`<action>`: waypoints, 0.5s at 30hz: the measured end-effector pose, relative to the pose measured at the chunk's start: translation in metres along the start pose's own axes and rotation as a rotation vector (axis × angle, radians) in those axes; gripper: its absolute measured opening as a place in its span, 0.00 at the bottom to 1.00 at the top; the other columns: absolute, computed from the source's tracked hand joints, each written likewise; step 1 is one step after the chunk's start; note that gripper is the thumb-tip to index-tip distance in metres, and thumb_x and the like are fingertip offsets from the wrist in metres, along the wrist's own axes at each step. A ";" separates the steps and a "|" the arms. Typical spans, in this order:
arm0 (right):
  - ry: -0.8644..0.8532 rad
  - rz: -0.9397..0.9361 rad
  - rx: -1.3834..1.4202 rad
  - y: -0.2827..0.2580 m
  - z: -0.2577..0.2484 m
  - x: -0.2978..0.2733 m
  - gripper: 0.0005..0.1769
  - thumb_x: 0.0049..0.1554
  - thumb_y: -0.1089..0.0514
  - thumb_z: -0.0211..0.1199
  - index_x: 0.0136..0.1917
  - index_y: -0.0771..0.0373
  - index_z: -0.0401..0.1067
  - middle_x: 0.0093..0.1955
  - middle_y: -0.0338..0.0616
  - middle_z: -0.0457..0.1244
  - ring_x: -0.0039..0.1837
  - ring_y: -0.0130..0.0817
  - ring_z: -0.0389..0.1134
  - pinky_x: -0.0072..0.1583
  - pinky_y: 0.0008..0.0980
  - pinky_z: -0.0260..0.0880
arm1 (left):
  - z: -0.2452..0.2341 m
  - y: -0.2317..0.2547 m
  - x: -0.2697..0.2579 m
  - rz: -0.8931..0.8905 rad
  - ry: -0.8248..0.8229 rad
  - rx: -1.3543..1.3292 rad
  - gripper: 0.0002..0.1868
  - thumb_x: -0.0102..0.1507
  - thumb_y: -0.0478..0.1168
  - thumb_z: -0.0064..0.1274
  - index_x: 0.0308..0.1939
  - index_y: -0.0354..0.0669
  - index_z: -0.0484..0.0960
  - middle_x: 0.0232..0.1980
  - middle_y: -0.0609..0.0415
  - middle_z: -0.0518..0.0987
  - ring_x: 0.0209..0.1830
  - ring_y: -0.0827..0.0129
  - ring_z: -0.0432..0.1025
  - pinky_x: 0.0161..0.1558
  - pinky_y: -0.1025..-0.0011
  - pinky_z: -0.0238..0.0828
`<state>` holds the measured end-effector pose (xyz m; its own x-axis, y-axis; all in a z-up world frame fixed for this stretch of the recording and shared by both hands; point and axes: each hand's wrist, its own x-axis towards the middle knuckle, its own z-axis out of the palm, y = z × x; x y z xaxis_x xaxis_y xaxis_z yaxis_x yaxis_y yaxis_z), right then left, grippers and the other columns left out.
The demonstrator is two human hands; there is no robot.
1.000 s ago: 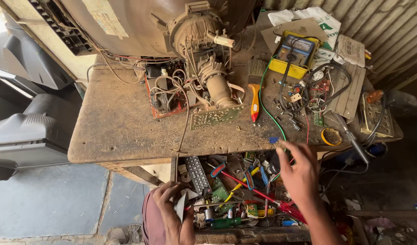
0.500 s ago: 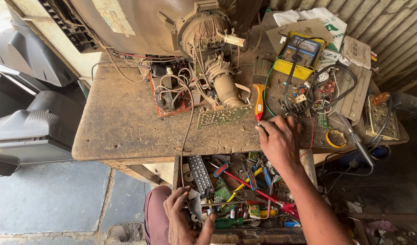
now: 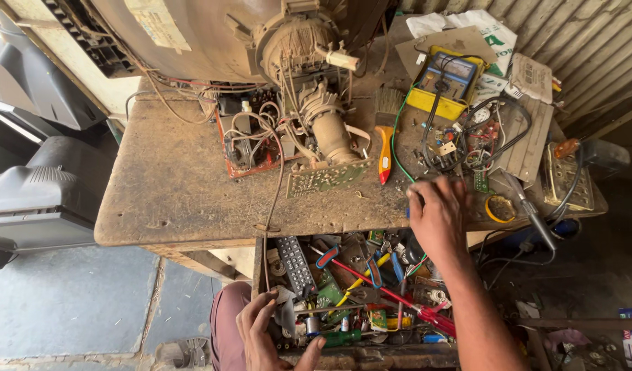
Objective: The person works at a cluttered workbench, handling wires and small electronic components. They use pliers to strip wire insulation and a soldering iron to solder connections on a small cylindrical component. The workspace contains various tools and disassembled electronics.
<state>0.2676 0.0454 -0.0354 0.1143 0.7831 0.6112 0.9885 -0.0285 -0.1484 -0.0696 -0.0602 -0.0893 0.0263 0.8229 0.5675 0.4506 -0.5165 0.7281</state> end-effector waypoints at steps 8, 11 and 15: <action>-0.051 -0.032 0.119 0.016 -0.003 0.011 0.08 0.59 0.60 0.69 0.52 0.51 0.82 0.49 0.35 0.66 0.51 0.34 0.61 0.60 0.42 0.58 | 0.004 -0.007 -0.006 -0.015 -0.010 -0.002 0.52 0.46 0.54 0.74 0.64 0.34 0.62 0.61 0.34 0.68 0.62 0.44 0.66 0.59 0.51 0.67; -0.095 -0.084 0.008 0.010 -0.001 0.020 0.10 0.54 0.59 0.71 0.49 0.47 0.83 0.49 0.32 0.66 0.52 0.34 0.61 0.57 0.43 0.56 | 0.005 -0.007 -0.009 -0.033 0.009 -0.011 0.52 0.46 0.55 0.74 0.63 0.35 0.62 0.61 0.34 0.68 0.62 0.46 0.67 0.60 0.51 0.68; -0.171 -0.099 -0.038 0.007 -0.002 0.024 0.10 0.52 0.58 0.72 0.48 0.45 0.83 0.52 0.29 0.66 0.54 0.33 0.60 0.55 0.41 0.57 | 0.006 -0.019 -0.022 -0.001 0.092 -0.061 0.52 0.47 0.55 0.74 0.65 0.34 0.62 0.63 0.34 0.67 0.64 0.47 0.67 0.65 0.51 0.66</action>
<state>0.2778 0.0629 -0.0200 0.0015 0.8774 0.4797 0.9975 0.0328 -0.0632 -0.0736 -0.0668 -0.1174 -0.0578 0.7997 0.5977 0.3953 -0.5314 0.7492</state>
